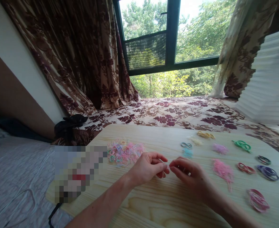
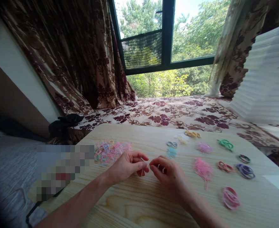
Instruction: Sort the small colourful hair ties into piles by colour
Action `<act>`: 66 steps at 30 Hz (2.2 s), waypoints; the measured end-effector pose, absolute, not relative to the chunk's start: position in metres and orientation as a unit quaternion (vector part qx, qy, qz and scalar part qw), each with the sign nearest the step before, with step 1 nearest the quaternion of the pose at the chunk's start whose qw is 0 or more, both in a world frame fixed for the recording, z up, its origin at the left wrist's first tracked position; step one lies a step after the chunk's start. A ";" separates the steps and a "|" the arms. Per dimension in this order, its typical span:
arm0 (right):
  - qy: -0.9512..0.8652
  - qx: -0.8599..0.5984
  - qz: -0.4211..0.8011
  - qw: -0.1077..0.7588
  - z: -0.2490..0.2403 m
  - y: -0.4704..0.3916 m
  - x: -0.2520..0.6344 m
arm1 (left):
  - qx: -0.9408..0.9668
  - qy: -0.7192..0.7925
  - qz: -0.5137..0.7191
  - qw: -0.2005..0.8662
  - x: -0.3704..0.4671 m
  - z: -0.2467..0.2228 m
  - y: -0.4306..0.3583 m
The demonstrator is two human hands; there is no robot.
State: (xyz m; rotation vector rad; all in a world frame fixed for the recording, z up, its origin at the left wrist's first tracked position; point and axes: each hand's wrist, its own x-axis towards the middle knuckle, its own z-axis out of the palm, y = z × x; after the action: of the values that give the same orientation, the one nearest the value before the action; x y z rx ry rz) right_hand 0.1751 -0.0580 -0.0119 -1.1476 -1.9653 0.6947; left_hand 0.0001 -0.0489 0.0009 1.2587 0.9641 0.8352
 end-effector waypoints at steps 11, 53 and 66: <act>-0.745 -0.479 0.312 0.343 -0.003 -0.056 0.178 | 0.555 0.456 0.371 0.589 -0.005 0.000 -0.044; -0.799 -0.481 0.219 0.288 0.000 -0.049 0.202 | 0.674 0.512 0.373 0.380 -0.012 -0.012 -0.038; -0.799 -0.496 0.219 0.262 0.018 -0.046 0.219 | 0.700 0.478 0.396 0.352 -0.004 -0.005 -0.045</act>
State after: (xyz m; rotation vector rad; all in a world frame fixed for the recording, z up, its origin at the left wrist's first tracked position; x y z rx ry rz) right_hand 0.2190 -0.0460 0.0176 -1.3409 -2.1610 0.5916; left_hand -0.0037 -0.0454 -0.0054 1.8130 1.2383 1.0253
